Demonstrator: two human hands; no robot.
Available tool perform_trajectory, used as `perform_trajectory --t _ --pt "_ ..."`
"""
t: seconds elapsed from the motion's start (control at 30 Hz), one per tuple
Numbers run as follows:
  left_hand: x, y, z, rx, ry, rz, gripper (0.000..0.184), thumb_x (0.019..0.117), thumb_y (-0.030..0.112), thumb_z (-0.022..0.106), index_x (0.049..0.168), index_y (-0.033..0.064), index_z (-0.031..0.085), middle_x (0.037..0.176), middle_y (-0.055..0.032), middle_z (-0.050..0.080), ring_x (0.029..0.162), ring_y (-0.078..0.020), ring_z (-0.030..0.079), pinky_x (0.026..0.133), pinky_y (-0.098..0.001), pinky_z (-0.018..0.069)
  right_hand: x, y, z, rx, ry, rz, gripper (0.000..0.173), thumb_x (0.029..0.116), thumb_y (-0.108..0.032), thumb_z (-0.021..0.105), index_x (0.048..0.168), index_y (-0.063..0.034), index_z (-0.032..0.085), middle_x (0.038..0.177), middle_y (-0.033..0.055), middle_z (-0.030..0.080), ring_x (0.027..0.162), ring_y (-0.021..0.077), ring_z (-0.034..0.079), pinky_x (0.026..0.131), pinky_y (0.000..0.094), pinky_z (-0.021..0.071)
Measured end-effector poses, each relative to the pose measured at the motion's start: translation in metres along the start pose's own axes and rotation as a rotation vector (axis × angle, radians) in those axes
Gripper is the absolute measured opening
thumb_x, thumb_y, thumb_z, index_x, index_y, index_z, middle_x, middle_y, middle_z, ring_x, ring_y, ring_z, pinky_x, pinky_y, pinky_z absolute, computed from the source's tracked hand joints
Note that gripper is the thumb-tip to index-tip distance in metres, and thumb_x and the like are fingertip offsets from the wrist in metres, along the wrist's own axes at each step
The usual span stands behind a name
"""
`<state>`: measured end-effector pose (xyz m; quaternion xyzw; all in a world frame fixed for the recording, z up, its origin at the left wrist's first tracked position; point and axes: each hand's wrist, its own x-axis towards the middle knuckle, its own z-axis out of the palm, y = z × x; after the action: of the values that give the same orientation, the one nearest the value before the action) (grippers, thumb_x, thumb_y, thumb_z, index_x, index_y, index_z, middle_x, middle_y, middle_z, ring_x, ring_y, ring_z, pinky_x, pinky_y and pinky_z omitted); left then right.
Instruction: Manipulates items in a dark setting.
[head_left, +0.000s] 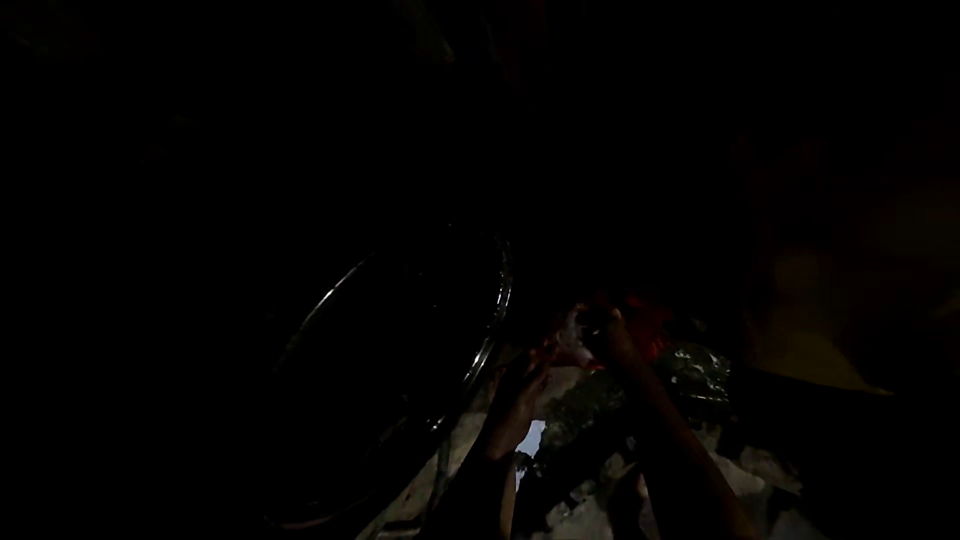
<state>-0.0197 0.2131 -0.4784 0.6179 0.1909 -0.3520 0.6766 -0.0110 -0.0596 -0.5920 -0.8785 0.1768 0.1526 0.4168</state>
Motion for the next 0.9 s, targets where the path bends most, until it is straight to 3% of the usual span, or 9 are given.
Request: perform_trajectory --t 0.17,0.3,0.4,0.47,0.5,0.57,0.63,0.77,0.9 --pt "-0.011 0.038 0.011 0.109 -0.045 0.025 0.041 0.1090 0.019 0.047 0.148 0.0052 0.051 0.151 -0.0101 0.054 0.138 -0.0231 0.053 0.113 -0.0416 0.0487 -0.019 0.174 -0.020 0.214 0.381 0.571 0.081 0.0843 -0.058 0.076 0.148 -0.0165 0.047 0.133 0.0094 0.063 0.114 0.0238 0.066 0.088 0.0502 0.0603" --pt "-0.048 0.163 0.093 0.285 0.156 -0.236 0.034 0.1082 0.010 0.049 0.140 -0.0015 0.053 0.135 -0.0107 0.063 0.120 -0.0130 0.061 0.104 -0.0300 0.0491 -0.023 0.159 -0.042 0.711 0.017 0.543 0.048 0.1018 -0.037 0.062 0.141 -0.0107 0.054 0.124 0.0088 0.069 0.107 0.0196 0.070 0.087 0.0400 0.0610" --pt "-0.046 0.136 0.112 0.474 0.181 -0.202 0.033 0.1051 0.020 0.059 0.131 0.0007 0.063 0.125 -0.0107 0.069 0.112 -0.0157 0.067 0.100 -0.0345 0.0548 -0.020 0.128 -0.048 0.403 0.092 0.471 0.037 0.1046 -0.037 0.055 0.128 -0.0103 0.066 0.119 0.0081 0.070 0.107 0.0185 0.068 0.091 0.0401 0.0583" --pt "-0.035 0.096 0.072 0.685 -0.040 0.123 0.033 0.1043 0.030 0.061 0.124 0.0045 0.069 0.114 -0.0085 0.073 0.099 -0.0138 0.071 0.084 -0.0307 0.0599 -0.025 0.115 -0.057 0.120 0.201 0.478 0.039 0.0993 -0.049 0.059 0.121 -0.0180 0.069 0.112 0.0043 0.072 0.103 0.0194 0.070 0.086 0.0451 0.0602" --pt "-0.016 0.058 0.041 0.761 -0.128 0.577 0.038 0.1044 0.035 0.057 0.115 0.0016 0.071 0.099 -0.0079 0.075 0.082 -0.0081 0.072 0.063 -0.0182 0.0589 -0.030 0.109 -0.062 0.021 0.233 0.475 0.040 0.0984 -0.054 0.057 0.120 -0.0216 0.069 0.112 0.0025 0.072 0.102 0.0191 0.070 0.085 0.0467 0.0606" --pt "-0.044 0.117 0.082 0.889 0.043 -0.114 0.035 0.1023 0.037 0.062 0.121 0.0084 0.071 0.112 -0.0092 0.072 0.100 -0.0200 0.069 0.090 -0.0433 0.0568 -0.041 0.103 -0.071 -0.053 0.249 0.455 0.039 0.0997 -0.053 0.055 0.124 -0.0241 0.067 0.118 0.0024 0.070 0.106 0.0203 0.069 0.087 0.0486 0.0598" --pt "-0.046 0.129 0.093 0.819 0.153 -0.331 0.039 0.1017 0.039 0.062 0.126 0.0094 0.069 0.121 -0.0093 0.071 0.110 -0.0220 0.067 0.100 -0.0471 0.0534 -0.047 0.099 -0.072 0.051 0.257 0.407 0.038 0.0999 -0.051 0.057 0.126 -0.0246 0.066 0.123 0.0006 0.068 0.111 0.0166 0.067 0.091 0.0414 0.0589" --pt "-0.016 0.053 0.003 0.490 0.033 -0.037 0.041 0.1051 0.034 0.058 0.138 0.0108 0.062 0.133 -0.0063 0.067 0.119 -0.0180 0.066 0.099 -0.0353 0.0576 -0.043 0.052 -0.090 0.392 0.161 0.346 0.038 0.1003 -0.050 0.060 0.126 -0.0226 0.068 0.120 -0.0031 0.071 0.107 0.0100 0.068 0.091 0.0324 0.0590" --pt "-0.022 0.036 -0.006 0.330 0.085 0.052 0.038 0.1038 0.027 0.062 0.140 0.0144 0.061 0.138 -0.0049 0.065 0.125 -0.0203 0.063 0.106 -0.0389 0.0542 -0.046 0.016 -0.108 0.641 0.049 0.241 0.035 0.0999 -0.032 0.066 0.130 -0.0148 0.064 0.116 0.0013 0.072 0.103 0.0121 0.069 0.086 0.0323 0.0609"
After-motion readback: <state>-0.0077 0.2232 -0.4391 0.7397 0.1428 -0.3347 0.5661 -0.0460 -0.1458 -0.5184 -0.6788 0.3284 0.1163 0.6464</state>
